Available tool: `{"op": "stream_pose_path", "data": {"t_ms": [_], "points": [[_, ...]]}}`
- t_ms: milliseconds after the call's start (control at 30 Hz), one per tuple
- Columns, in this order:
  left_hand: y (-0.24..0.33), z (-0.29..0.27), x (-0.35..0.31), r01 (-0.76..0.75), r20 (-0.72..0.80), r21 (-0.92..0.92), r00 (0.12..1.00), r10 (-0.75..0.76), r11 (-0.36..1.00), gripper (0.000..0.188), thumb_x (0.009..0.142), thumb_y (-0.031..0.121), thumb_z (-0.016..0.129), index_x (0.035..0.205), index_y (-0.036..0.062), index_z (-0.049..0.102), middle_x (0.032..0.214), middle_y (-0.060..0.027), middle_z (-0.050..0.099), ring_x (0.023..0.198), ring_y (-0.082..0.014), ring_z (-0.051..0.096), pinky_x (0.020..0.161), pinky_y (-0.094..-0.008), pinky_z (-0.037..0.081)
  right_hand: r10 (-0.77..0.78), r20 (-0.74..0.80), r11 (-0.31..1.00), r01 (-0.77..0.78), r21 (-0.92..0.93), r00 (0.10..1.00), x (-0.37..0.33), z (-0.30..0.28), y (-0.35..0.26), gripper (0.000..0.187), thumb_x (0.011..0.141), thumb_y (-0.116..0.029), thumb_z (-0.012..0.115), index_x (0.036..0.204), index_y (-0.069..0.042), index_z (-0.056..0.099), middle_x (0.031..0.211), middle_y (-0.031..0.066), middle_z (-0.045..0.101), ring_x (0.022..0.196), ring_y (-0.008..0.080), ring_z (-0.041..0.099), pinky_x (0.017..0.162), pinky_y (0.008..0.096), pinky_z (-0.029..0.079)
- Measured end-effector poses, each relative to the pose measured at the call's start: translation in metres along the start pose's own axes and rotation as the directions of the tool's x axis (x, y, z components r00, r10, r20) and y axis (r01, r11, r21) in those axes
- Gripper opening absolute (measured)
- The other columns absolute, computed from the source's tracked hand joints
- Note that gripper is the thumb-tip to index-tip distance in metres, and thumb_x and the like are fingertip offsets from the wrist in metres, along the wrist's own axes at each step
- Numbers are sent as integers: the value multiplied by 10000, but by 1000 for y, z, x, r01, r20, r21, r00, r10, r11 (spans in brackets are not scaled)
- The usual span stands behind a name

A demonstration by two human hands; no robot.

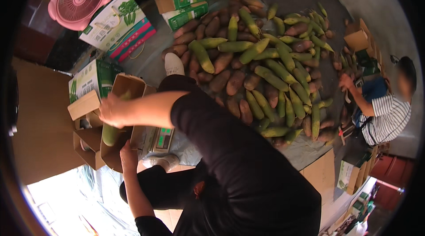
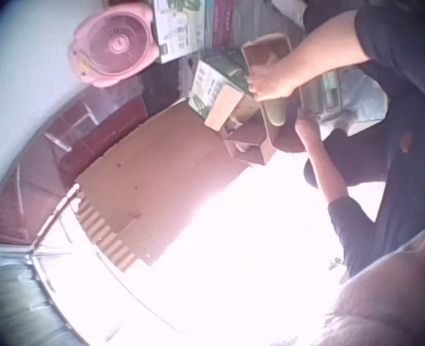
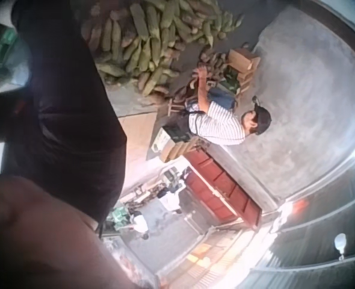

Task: Sort and pack vegetables from a pile on the floor into cardboard boxes, then weigh them.

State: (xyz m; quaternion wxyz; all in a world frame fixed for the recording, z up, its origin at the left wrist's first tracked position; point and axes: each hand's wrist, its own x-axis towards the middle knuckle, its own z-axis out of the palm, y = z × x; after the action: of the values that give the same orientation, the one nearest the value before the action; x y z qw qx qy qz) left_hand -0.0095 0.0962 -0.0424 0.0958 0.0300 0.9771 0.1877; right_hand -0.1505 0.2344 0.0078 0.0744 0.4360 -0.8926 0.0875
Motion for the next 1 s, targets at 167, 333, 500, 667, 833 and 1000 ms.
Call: {"op": "stream_pose_path", "data": {"t_ms": [167,333,500,667,833,1000], "points": [[-3,2,-6,10,-21,-42,1000,-11,999,295,737,-5,497,1016,-23,590,838,-274,601,850,-432,582,707,-454,469,57,211,992,-78,96,976,18,89,-47,168,784,-234,587,900,-160,683,943,5,633,943,198,556,698,461,439],[-3,-3,-6,34,20,-25,999,-33,999,280,751,-1,495,1013,-27,593,839,-263,610,848,-423,590,720,-430,473,99,146,952,-137,273,984,10,90,-51,167,774,-216,602,925,-173,661,903,19,635,900,215,586,690,465,461],[-6,-6,-7,63,28,-89,998,-61,994,263,777,-9,510,1022,2,604,857,-244,624,856,-398,604,719,-424,479,-122,153,868,31,495,981,13,-14,-18,337,706,-255,699,1013,-131,634,853,94,657,847,276,642,711,421,499],[-2,-7,-5,61,25,-107,998,-59,992,237,795,17,533,1019,9,607,841,-230,629,836,-395,608,710,-410,476,231,-179,770,-67,634,956,-74,-102,76,365,738,-216,694,1071,-91,617,913,130,654,831,290,639,706,405,499],[-1,-6,-4,79,22,-97,997,-78,992,241,800,29,537,1031,19,607,850,-233,627,835,-396,608,715,-406,474,688,-126,623,-492,608,715,-198,-46,174,294,792,-204,679,1055,-94,606,835,67,639,739,176,620,661,314,494],[2,-5,-3,89,17,-144,996,-87,986,253,796,9,530,1039,18,603,839,-230,629,827,-385,619,723,-385,476,889,144,350,-848,397,434,-350,55,173,222,712,-188,606,897,-66,624,849,153,644,852,345,613,738,433,485]]}}
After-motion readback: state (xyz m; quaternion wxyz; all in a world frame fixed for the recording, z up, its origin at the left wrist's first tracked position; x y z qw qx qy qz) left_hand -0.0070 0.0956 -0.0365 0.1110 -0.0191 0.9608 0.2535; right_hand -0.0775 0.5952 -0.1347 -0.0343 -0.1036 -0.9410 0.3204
